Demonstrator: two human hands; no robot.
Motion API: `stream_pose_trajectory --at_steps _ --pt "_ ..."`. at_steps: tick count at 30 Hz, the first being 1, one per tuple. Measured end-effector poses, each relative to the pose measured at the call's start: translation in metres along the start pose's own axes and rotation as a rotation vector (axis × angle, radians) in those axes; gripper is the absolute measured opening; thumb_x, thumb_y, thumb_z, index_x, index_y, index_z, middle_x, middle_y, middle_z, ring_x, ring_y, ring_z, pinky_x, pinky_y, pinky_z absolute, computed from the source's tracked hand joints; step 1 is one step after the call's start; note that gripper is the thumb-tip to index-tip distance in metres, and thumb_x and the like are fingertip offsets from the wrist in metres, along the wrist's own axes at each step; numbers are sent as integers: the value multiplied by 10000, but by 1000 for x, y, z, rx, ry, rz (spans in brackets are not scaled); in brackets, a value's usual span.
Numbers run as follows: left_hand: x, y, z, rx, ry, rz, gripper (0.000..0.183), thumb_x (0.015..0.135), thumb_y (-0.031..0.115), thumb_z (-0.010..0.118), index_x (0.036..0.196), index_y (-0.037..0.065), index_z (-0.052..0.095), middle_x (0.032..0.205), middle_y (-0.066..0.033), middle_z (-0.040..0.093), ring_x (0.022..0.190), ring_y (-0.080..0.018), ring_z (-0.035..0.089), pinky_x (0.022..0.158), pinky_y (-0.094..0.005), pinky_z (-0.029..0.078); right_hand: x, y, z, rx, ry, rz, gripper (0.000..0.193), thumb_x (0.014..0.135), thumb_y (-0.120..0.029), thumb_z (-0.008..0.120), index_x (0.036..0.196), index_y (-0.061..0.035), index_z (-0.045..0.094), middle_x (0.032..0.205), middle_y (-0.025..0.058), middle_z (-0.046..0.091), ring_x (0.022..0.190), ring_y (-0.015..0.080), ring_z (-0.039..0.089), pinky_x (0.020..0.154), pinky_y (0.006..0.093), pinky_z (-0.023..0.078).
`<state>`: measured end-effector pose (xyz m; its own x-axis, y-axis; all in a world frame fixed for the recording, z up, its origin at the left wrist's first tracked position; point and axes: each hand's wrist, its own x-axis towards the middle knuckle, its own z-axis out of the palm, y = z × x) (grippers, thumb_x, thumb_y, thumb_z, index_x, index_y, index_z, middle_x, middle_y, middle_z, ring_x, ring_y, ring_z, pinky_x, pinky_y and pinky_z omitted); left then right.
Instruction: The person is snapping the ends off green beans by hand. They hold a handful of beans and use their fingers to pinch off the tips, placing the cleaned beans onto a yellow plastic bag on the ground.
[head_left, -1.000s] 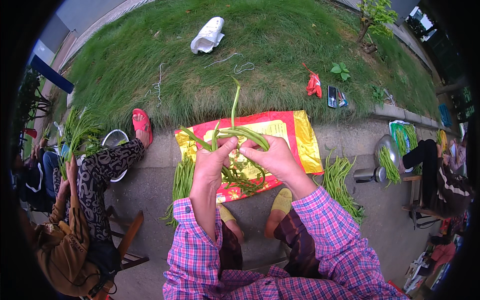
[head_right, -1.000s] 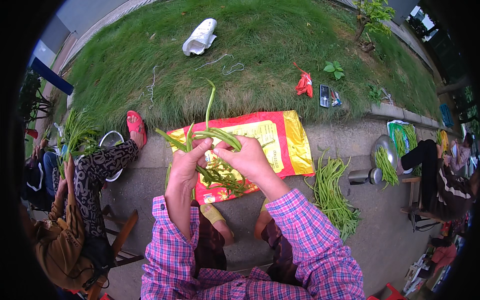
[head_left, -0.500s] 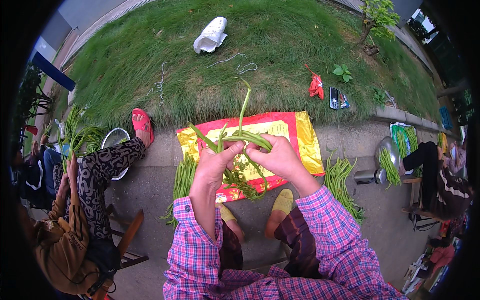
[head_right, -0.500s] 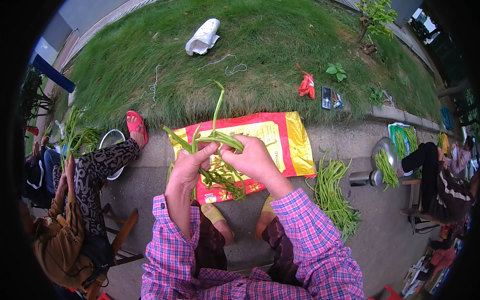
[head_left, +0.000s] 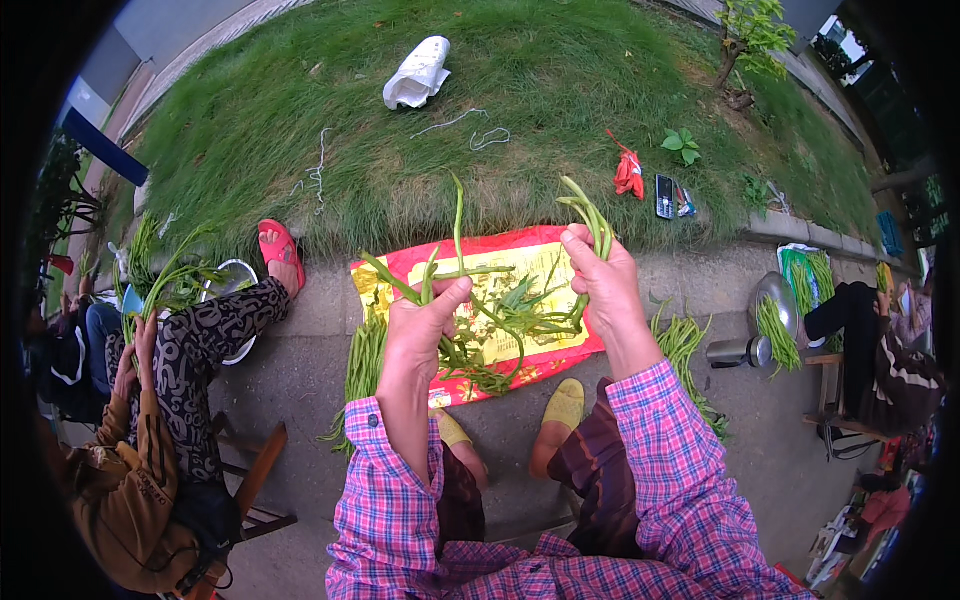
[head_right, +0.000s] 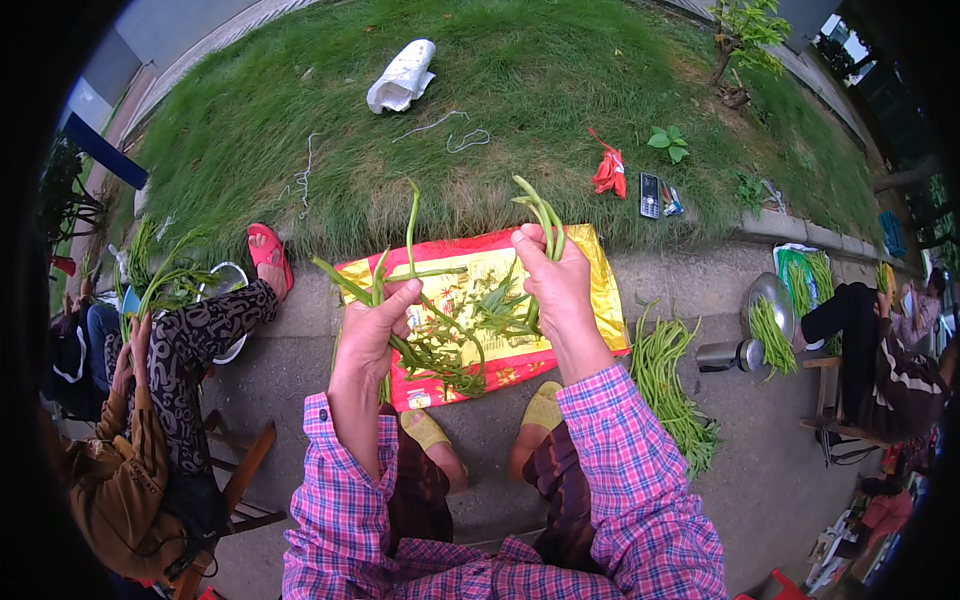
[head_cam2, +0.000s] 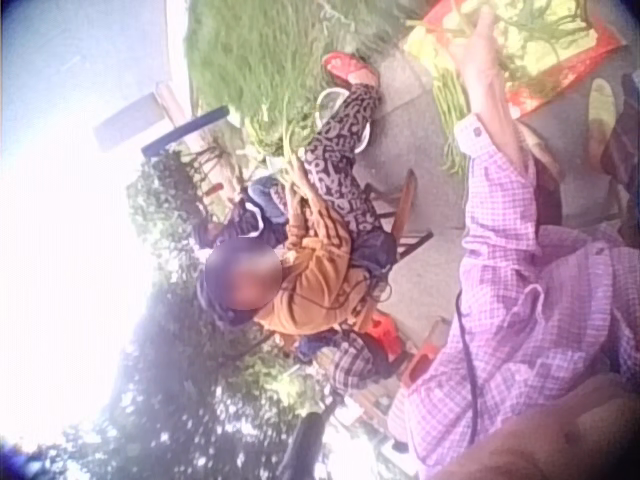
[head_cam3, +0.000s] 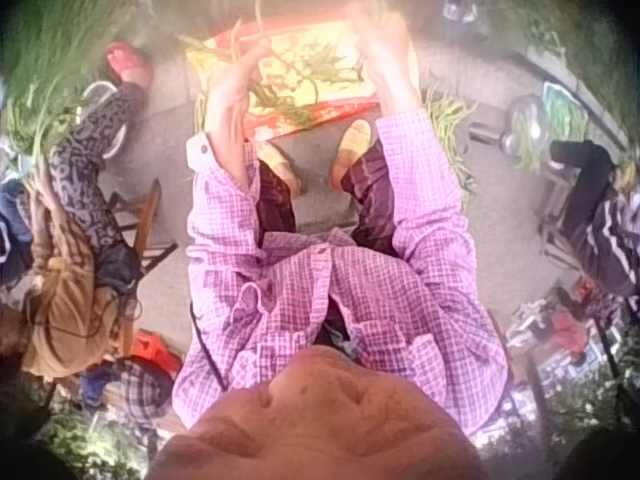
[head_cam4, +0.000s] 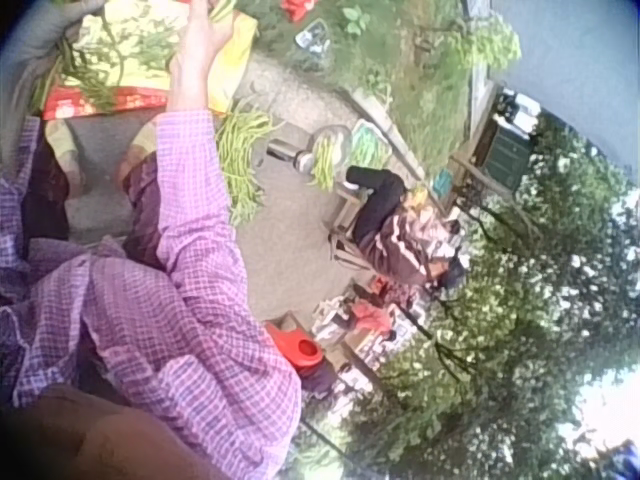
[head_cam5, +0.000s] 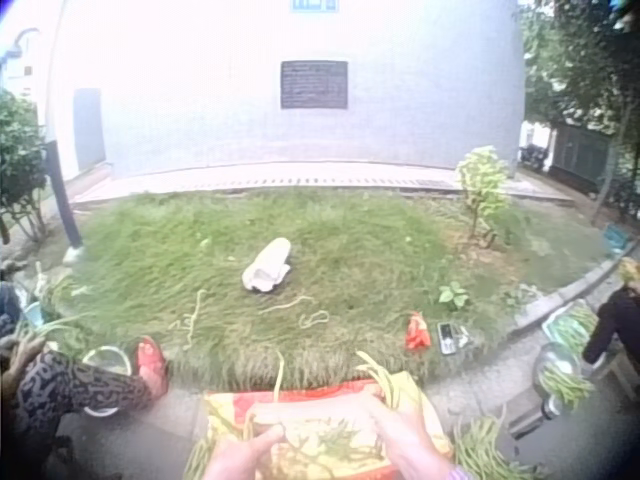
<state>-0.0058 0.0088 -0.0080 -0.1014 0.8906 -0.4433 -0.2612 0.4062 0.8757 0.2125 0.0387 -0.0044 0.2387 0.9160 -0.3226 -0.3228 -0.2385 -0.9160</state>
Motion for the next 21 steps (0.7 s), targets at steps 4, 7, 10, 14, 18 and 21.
stream_pose_trajectory --at_steps 4,7,10,14,18,21 --pt "-6 0 12 77 -44 24 291 797 221 808 950 6 686 706 12 600 528 -60 446 477 -234 356 6 10 -4 153 -17 100 204 899 -258 711 974 -78 651 785 -38 564 578 29 419 468 195 348" --pt "-11 0 21 136 -94 4 258 800 181 804 954 1 701 771 -11 648 625 -68 519 559 -235 407 2 13 4 217 -53 131 251 910 -299 696 984 -63 652 815 -23 570 624 40 447 487 201 369" --pt "-18 0 32 208 -156 3 241 797 137 799 962 -14 708 846 -32 686 748 -92 590 676 -253 466 -4 13 10 146 -97 139 309 918 -351 679 1010 -57 658 837 -17 580 685 49 478 535 204 399" --pt "-22 -7 38 204 -267 75 234 797 111 791 969 -25 709 895 -49 706 810 -103 621 743 -266 491 -13 8 20 -11 -124 111 321 906 -369 690 998 -63 665 837 -30 579 714 57 505 571 218 412" --pt "-17 -17 35 223 -293 63 240 791 142 802 952 -14 716 864 -32 695 751 -98 603 705 -260 480 -10 18 17 -75 -222 131 320 962 -376 601 1010 -61 634 875 -4 599 806 80 550 633 239 428" --pt "-16 -7 35 201 -239 16 279 780 181 818 964 -1 714 818 -19 679 646 -84 557 610 -244 445 1 22 4 -106 -175 72 273 1012 -343 514 1045 -87 605 997 8 613 883 83 564 702 241 435"
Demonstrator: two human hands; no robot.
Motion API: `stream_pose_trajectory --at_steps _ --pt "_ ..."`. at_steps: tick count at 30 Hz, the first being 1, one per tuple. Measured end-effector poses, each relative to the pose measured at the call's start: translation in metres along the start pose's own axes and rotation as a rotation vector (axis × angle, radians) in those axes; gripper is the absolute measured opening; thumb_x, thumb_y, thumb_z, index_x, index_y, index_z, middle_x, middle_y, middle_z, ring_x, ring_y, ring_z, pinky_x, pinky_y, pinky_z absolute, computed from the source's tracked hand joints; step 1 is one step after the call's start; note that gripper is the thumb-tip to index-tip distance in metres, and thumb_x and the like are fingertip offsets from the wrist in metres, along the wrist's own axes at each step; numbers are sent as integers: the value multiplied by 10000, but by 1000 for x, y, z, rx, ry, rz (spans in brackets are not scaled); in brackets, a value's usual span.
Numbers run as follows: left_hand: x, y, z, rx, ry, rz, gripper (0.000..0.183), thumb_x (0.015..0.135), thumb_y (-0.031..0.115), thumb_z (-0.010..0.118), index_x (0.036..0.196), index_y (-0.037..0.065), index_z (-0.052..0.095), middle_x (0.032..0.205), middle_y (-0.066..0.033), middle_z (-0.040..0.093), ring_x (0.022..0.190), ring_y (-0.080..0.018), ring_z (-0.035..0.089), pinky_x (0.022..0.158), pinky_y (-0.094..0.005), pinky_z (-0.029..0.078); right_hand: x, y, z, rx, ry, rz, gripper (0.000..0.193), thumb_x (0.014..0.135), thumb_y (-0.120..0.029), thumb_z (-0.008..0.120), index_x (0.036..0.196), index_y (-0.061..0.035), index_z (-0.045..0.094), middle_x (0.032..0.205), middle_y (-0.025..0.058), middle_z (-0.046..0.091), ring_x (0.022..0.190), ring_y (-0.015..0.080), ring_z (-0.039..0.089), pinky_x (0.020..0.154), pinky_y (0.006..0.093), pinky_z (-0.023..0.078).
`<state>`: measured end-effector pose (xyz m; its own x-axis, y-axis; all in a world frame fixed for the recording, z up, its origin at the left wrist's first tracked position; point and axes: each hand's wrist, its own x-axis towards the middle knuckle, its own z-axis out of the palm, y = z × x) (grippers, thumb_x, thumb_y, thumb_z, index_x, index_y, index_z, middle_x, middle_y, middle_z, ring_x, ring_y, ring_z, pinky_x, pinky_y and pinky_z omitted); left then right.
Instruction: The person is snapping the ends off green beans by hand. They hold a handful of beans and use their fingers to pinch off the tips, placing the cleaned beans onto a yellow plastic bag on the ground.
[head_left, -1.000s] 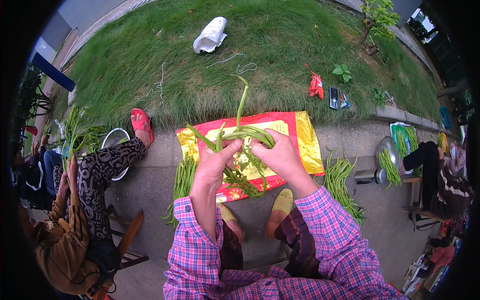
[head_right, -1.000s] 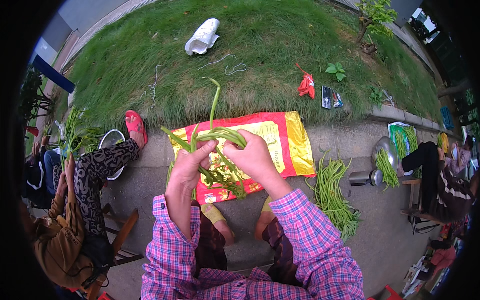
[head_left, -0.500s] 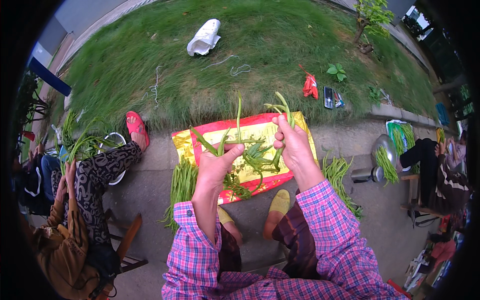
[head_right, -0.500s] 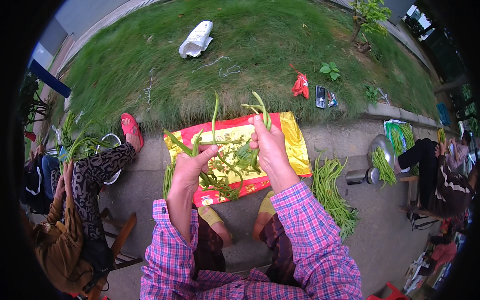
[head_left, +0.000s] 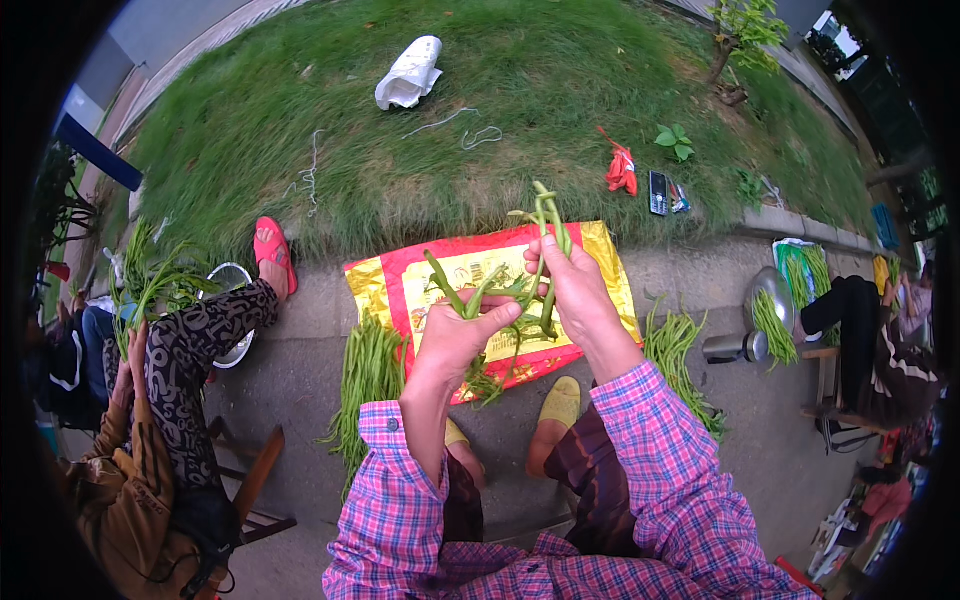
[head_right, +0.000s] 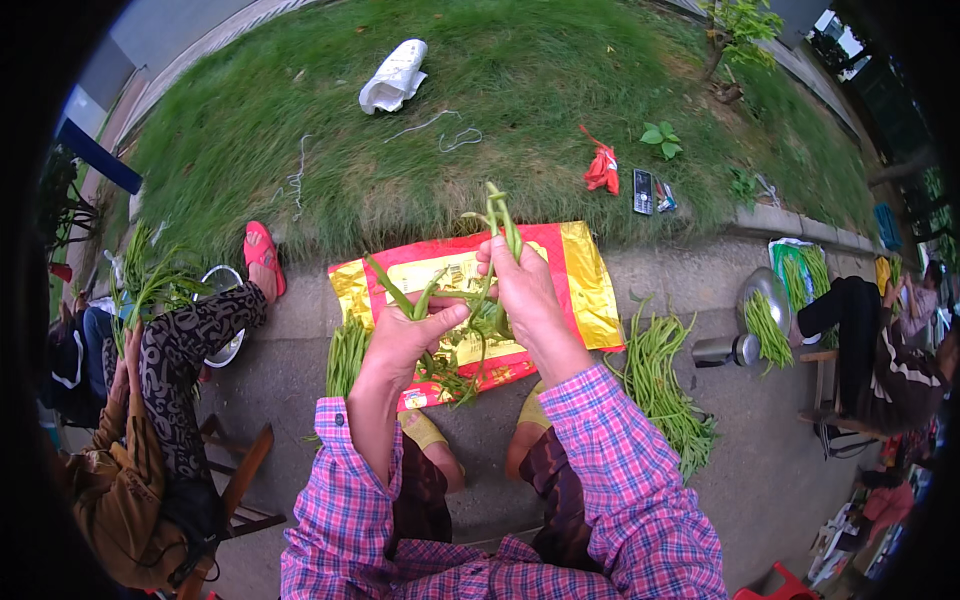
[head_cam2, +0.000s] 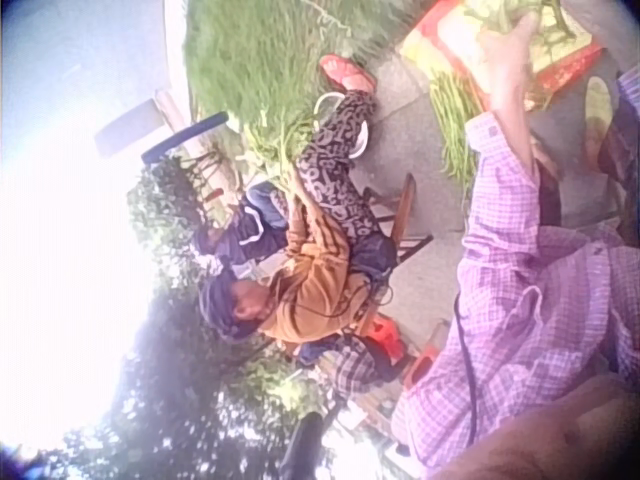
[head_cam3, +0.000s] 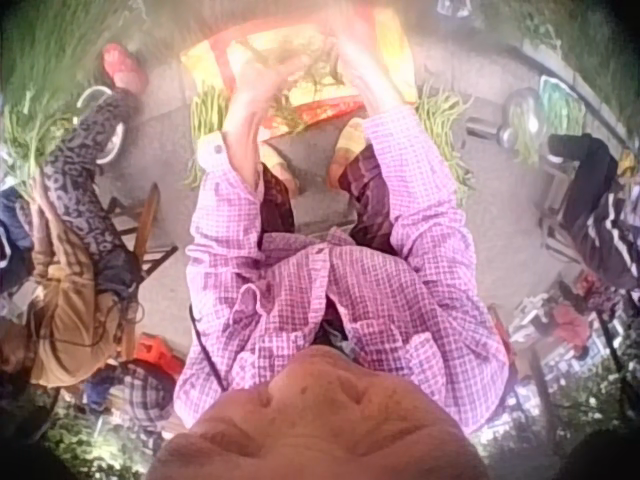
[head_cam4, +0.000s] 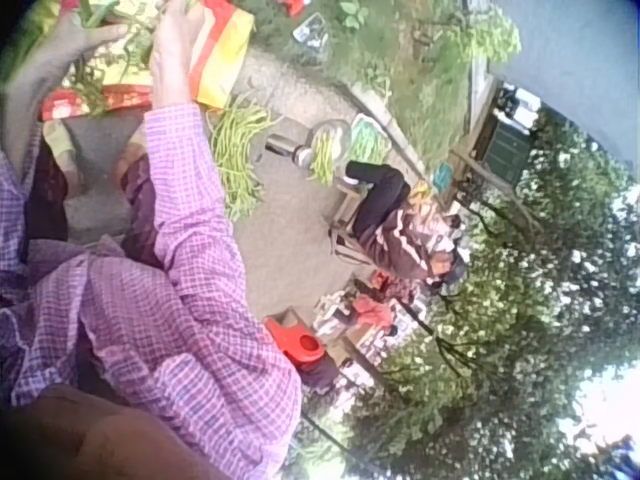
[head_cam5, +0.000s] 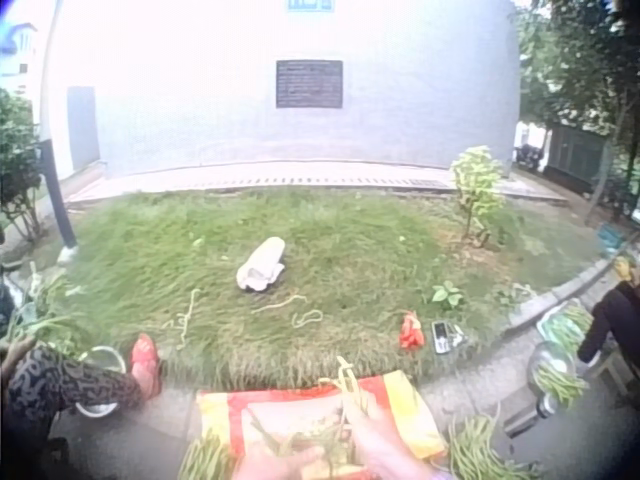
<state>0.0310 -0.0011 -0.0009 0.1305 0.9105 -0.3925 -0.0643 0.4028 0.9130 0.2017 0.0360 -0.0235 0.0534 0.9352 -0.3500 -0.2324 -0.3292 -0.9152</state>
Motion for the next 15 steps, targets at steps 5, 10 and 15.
stream_pose_trajectory --at_steps 5,10,15 --pt "12 -9 -28 -293 149 -49 376 784 236 821 1033 -7 680 783 -22 649 525 -75 467 494 -236 376 0 -11 3 37 80 -114 315 1046 -339 417 1034 -60 562 988 52 626 924 151 621 803 291 501" --pt "14 -4 -44 -514 145 -121 372 866 285 738 1106 21 630 950 -62 646 539 -40 411 538 -226 379 -11 -22 9 173 -45 -93 280 1039 -321 448 1028 -56 539 823 10 542 670 101 537 676 278 499" --pt "8 0 -36 -449 17 -39 287 868 224 736 1045 20 636 887 -56 653 546 -50 419 524 -225 362 -24 -14 26 275 -162 36 198 956 -272 637 957 -85 570 669 -78 410 541 22 375 486 212 331"
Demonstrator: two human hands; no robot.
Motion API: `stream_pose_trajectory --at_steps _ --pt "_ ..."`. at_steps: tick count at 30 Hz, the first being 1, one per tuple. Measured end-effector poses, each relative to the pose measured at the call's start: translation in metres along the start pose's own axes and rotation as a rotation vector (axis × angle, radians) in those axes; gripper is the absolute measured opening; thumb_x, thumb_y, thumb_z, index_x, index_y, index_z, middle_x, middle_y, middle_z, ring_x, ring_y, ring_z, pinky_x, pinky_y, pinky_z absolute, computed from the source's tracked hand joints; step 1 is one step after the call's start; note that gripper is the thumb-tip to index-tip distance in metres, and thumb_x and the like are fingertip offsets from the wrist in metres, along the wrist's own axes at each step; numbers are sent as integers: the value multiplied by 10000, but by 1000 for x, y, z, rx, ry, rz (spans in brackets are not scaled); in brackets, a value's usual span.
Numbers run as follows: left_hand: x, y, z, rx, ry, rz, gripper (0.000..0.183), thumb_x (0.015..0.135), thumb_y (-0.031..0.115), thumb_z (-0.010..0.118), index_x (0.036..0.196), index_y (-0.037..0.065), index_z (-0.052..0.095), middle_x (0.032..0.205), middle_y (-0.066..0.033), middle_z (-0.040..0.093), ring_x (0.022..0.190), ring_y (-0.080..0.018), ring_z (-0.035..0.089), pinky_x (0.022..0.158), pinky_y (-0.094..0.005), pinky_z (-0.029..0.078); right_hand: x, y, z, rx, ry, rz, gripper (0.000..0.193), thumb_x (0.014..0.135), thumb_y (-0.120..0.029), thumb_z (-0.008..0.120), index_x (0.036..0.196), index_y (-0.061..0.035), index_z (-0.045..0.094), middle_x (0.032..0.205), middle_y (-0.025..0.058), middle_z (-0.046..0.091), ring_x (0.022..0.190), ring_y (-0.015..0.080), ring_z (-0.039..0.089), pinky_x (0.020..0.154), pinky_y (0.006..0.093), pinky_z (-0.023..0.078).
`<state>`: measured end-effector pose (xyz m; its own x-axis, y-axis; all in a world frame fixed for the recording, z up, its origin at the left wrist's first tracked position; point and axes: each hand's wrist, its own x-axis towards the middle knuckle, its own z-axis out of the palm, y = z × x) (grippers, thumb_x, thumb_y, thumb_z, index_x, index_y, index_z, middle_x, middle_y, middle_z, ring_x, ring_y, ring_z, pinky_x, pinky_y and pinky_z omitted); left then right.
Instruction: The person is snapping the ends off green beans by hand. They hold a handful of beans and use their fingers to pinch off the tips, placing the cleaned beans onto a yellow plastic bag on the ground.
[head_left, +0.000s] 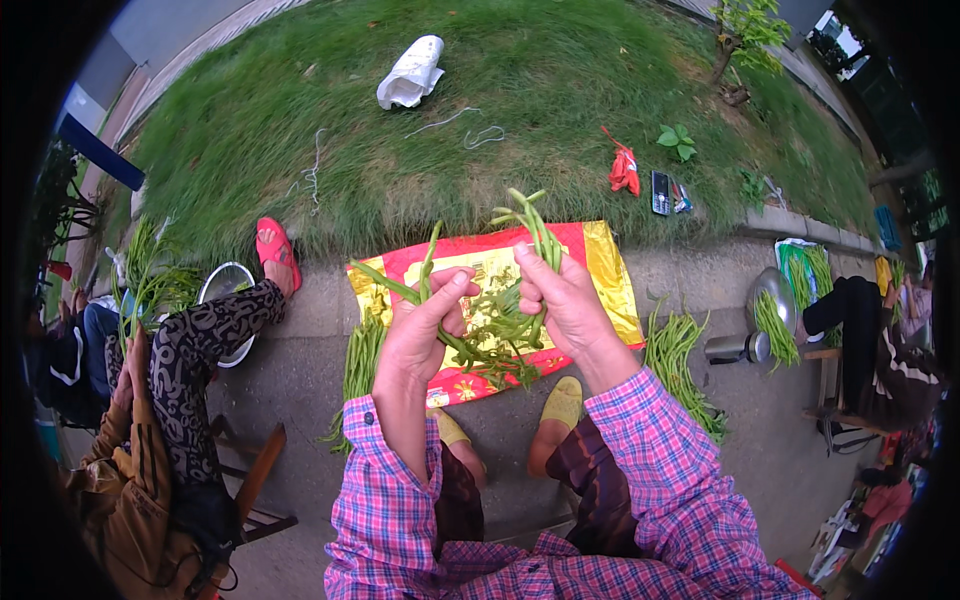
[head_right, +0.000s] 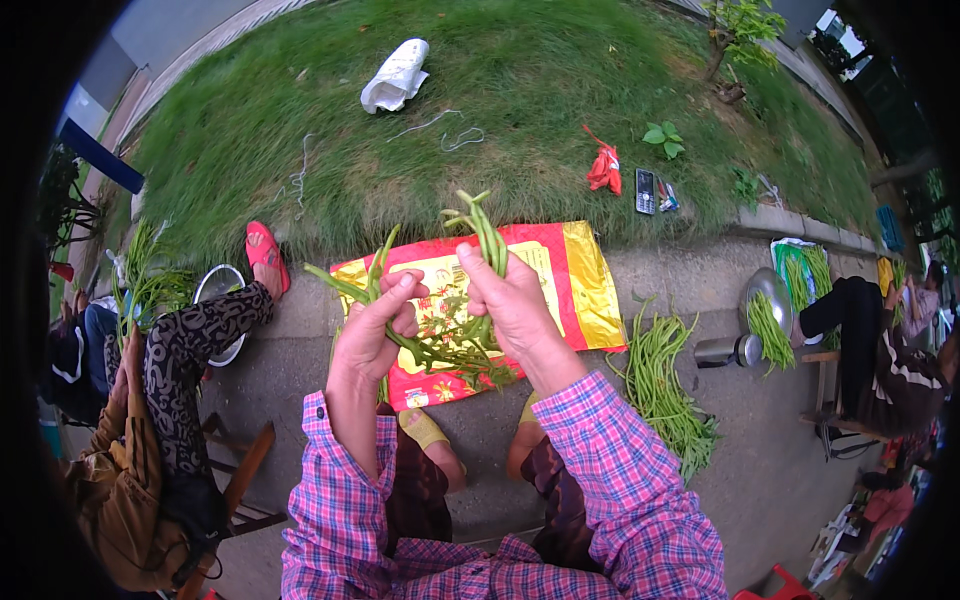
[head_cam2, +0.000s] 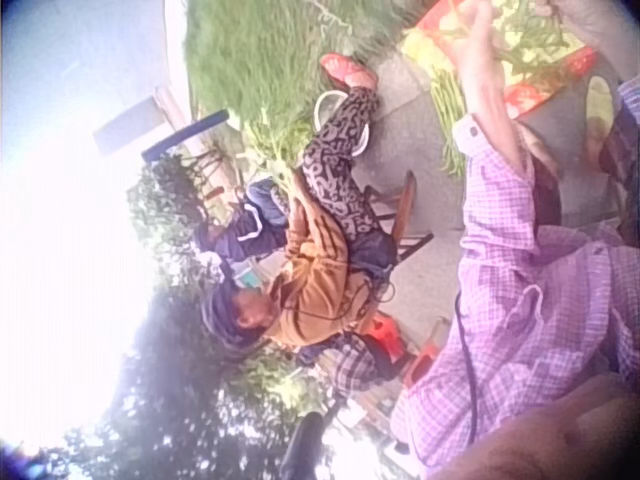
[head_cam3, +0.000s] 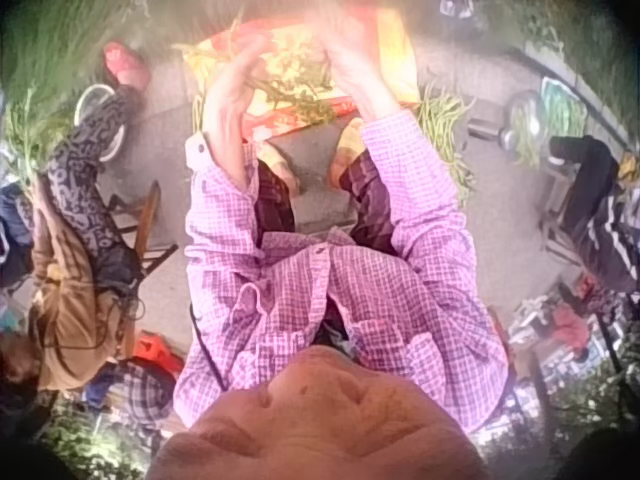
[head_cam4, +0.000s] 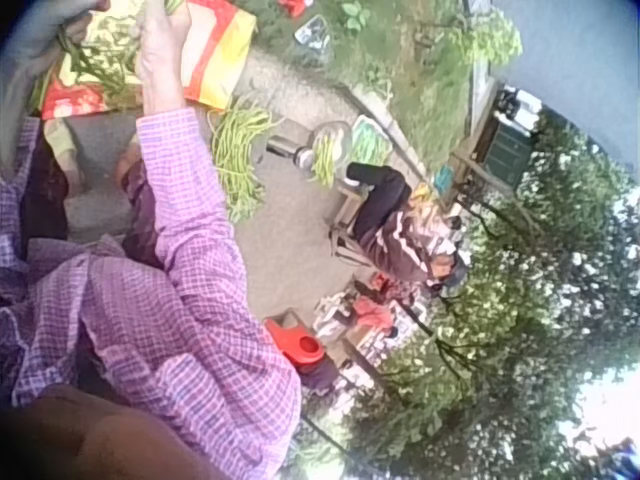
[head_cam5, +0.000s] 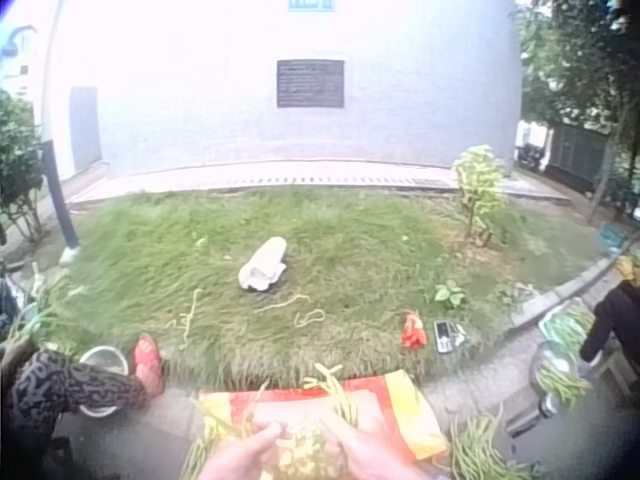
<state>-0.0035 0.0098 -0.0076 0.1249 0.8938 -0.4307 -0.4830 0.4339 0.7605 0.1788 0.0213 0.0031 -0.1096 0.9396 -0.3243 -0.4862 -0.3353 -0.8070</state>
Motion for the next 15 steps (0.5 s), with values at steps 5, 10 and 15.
stream_pose_trajectory --at_steps 5,10,15 --pt "-3 -6 7 94 -150 27 177 883 201 718 956 49 666 796 -5 633 547 -35 417 499 -210 320 -4 8 2 37 -54 146 199 909 -260 698 948 -77 629 687 -79 486 525 -1 373 440 185 248" --pt "-6 -6 11 202 -253 -22 150 874 189 731 929 72 656 741 26 594 517 -26 379 458 -204 250 -6 4 6 -62 -109 263 267 920 -309 675 1009 -58 684 758 -24 624 532 5 464 416 163 261" --pt "-12 0 19 296 -259 -29 202 863 208 745 958 66 639 700 52 534 520 -25 371 462 -208 243 -8 -2 8 -169 -117 255 310 921 -339 671 1084 -76 691 772 -35 628 527 -8 441 426 162 263"
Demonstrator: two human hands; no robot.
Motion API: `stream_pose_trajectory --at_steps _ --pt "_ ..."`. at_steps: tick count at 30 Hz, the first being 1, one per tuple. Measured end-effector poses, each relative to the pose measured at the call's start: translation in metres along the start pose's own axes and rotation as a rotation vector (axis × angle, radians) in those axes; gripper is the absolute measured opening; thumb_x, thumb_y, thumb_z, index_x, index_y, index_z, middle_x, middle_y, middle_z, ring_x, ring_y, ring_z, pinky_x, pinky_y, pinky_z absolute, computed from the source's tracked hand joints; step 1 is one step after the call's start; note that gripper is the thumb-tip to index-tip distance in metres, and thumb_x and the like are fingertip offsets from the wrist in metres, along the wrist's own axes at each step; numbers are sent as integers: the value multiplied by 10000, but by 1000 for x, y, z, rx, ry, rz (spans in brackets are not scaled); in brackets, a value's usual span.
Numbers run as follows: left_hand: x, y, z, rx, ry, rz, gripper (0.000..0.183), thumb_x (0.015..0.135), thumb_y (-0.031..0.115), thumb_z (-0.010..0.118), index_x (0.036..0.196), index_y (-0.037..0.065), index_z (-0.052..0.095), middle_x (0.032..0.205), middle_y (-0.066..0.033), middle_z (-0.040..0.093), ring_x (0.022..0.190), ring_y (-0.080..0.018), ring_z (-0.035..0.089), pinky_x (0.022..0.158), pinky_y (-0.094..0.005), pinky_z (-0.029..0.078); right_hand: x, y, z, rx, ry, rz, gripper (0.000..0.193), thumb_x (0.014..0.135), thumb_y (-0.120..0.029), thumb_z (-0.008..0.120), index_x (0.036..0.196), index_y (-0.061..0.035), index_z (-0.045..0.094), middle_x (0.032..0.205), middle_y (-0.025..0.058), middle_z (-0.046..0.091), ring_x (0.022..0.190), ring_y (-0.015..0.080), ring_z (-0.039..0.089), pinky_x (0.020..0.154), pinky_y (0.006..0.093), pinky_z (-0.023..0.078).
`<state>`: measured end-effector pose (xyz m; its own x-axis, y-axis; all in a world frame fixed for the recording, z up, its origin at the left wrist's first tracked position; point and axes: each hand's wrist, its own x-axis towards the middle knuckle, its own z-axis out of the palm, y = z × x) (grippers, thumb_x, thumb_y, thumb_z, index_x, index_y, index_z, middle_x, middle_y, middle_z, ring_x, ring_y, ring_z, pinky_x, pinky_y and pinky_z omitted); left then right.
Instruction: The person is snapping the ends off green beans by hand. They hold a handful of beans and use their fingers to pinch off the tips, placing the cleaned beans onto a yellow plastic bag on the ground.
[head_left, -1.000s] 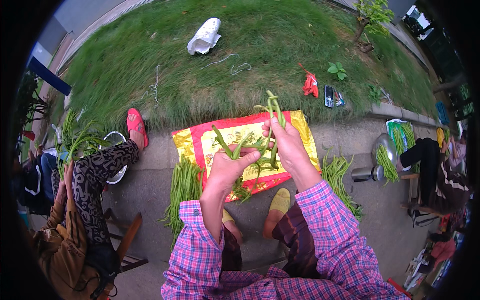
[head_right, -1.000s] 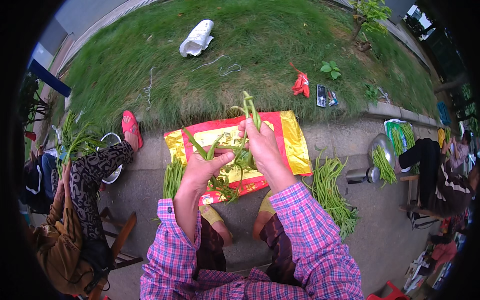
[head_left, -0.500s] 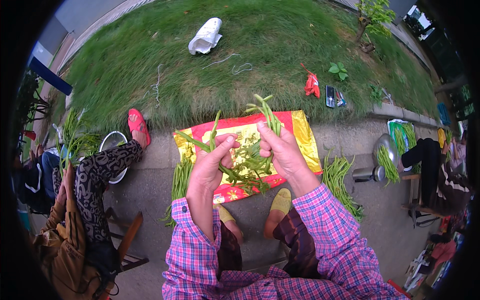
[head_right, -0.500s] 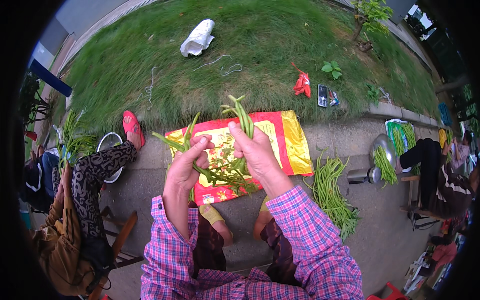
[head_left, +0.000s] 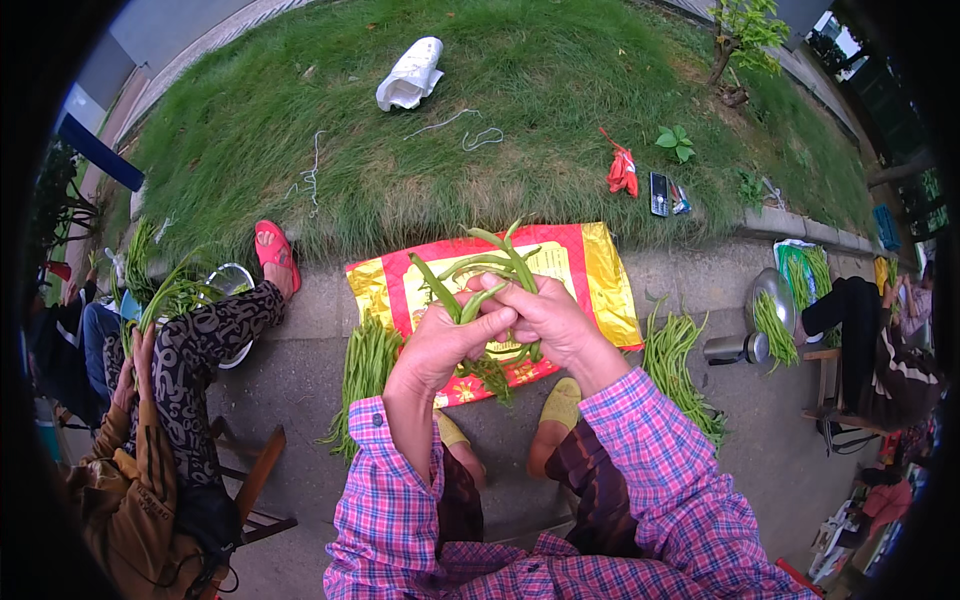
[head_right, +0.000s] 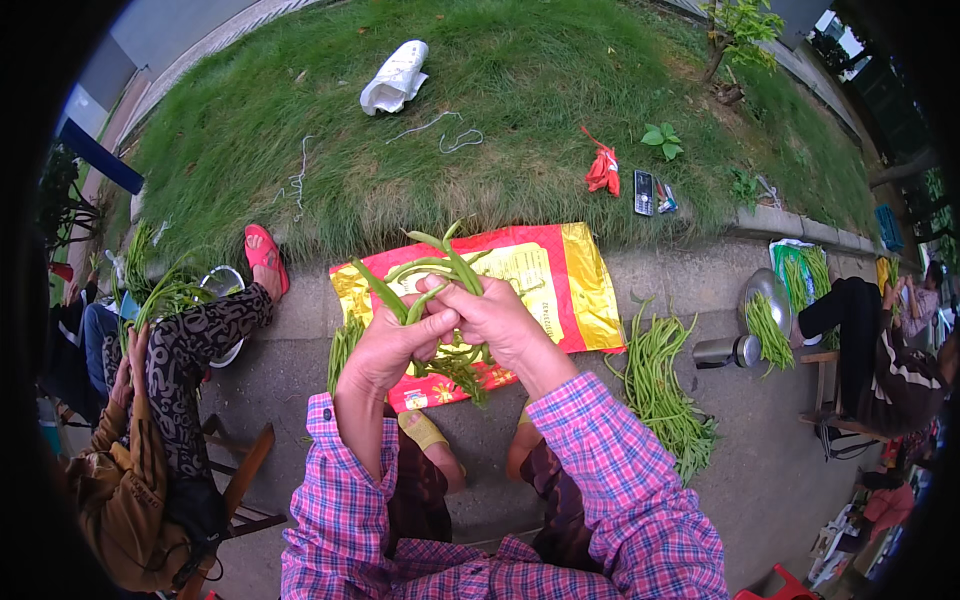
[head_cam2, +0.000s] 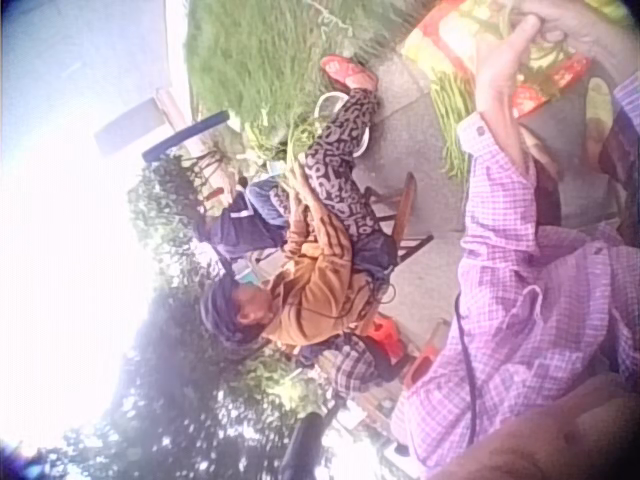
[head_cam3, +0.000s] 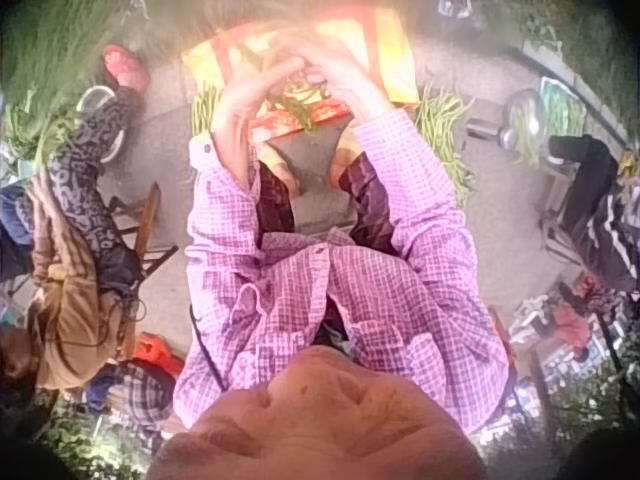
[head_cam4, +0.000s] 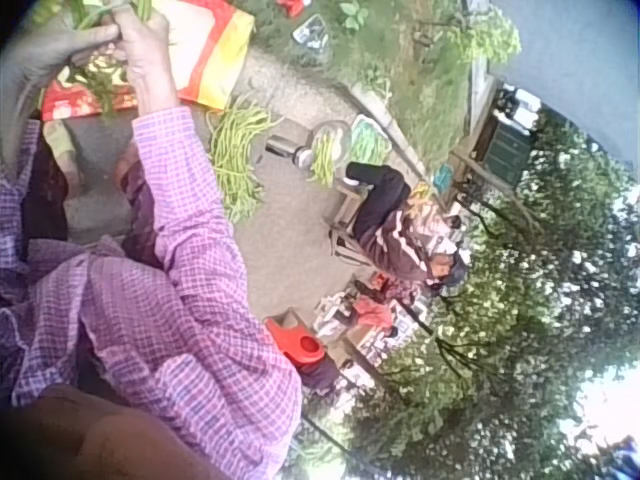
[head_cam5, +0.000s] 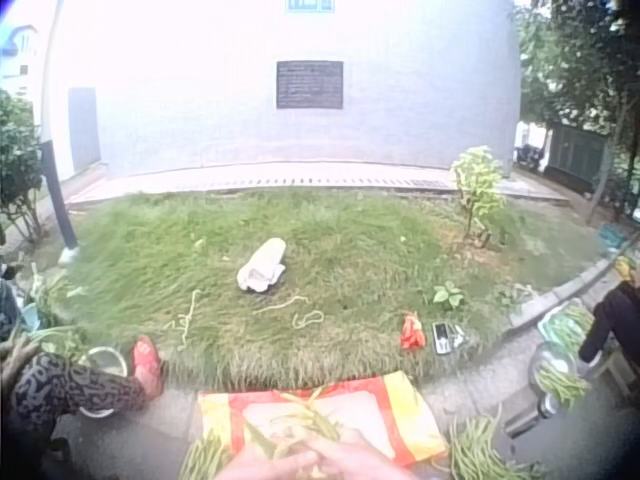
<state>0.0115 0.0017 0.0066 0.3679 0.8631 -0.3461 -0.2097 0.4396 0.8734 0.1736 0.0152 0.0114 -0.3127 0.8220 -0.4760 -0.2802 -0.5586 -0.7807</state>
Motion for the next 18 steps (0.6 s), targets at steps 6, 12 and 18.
stream_pose_trajectory --at_steps 6,12,18 --pt "3 -4 -5 -199 23 21 339 914 263 689 1156 36 621 877 -13 628 595 -43 434 530 -208 332 -2 -2 -2 -6 41 -119 285 938 -324 650 1067 -73 695 783 -33 632 529 -5 433 437 170 269" --pt "8 -7 -6 -239 80 49 371 972 287 602 1248 39 595 1008 -67 649 693 -76 549 632 -224 463 1 0 7 28 147 -167 294 952 -342 631 1022 -64 696 690 -70 531 480 4 315 435 186 220" --pt "9 -8 -10 -350 169 53 317 967 295 608 1129 23 621 1027 -104 660 758 -115 624 684 -259 525 5 -1 -7 1 224 -200 327 952 -373 624 1039 -64 686 702 -83 445 550 0 353 458 174 238"
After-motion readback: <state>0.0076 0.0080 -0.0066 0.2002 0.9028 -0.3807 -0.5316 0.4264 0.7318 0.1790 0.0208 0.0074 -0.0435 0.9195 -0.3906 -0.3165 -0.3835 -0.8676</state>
